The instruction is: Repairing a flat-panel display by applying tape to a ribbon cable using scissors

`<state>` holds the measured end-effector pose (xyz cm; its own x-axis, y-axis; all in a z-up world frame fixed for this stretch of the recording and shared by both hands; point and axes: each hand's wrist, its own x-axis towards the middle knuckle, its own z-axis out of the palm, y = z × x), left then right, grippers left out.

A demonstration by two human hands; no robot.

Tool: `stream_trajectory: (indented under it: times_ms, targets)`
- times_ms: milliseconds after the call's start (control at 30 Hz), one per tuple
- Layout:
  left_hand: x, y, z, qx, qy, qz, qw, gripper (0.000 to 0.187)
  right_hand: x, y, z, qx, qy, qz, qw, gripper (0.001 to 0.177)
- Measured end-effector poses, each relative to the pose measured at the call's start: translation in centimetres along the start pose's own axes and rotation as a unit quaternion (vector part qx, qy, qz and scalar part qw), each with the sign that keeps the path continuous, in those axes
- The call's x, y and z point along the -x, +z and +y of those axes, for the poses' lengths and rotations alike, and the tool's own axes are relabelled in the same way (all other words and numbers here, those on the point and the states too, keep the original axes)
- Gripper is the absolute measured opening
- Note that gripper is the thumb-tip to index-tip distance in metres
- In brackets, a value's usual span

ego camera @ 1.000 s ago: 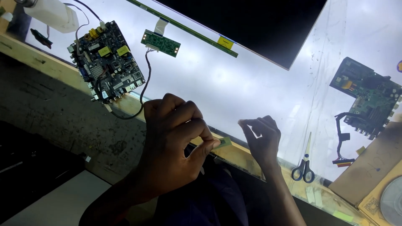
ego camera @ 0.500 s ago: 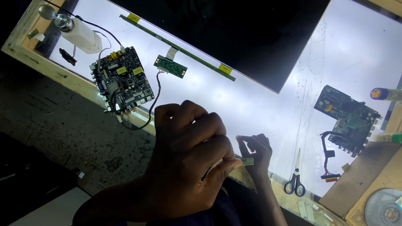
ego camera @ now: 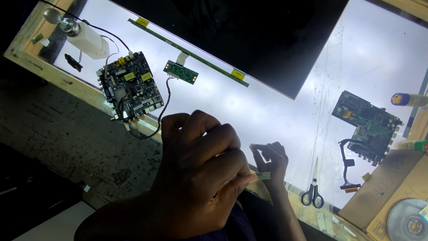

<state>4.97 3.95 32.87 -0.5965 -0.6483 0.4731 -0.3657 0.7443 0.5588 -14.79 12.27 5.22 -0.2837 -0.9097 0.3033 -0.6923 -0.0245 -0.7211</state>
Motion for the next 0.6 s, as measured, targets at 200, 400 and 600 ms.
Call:
stream_trajectory:
  times_ms: [200, 400, 600]
  targets:
    - [2.6, 2.8, -3.6, -0.008, -0.067, -0.022, 0.998, 0.026, -0.7, -0.2, 0.2, -0.024, 0.021, -0.052, 0.998, 0.006]
    - [6.6, 7.0, -8.4, 0.021, -0.147, -0.058, 0.987, 0.022, -2.5, -0.3, 1.1, -0.008, -0.039, -0.113, 0.993, 0.011]
    - [9.3, 9.8, -11.7, 0.016, -0.2, -0.066, 0.977, 0.023, -1.1, 0.4, 0.9, 0.047, 0.053, -0.035, 0.997, 0.021]
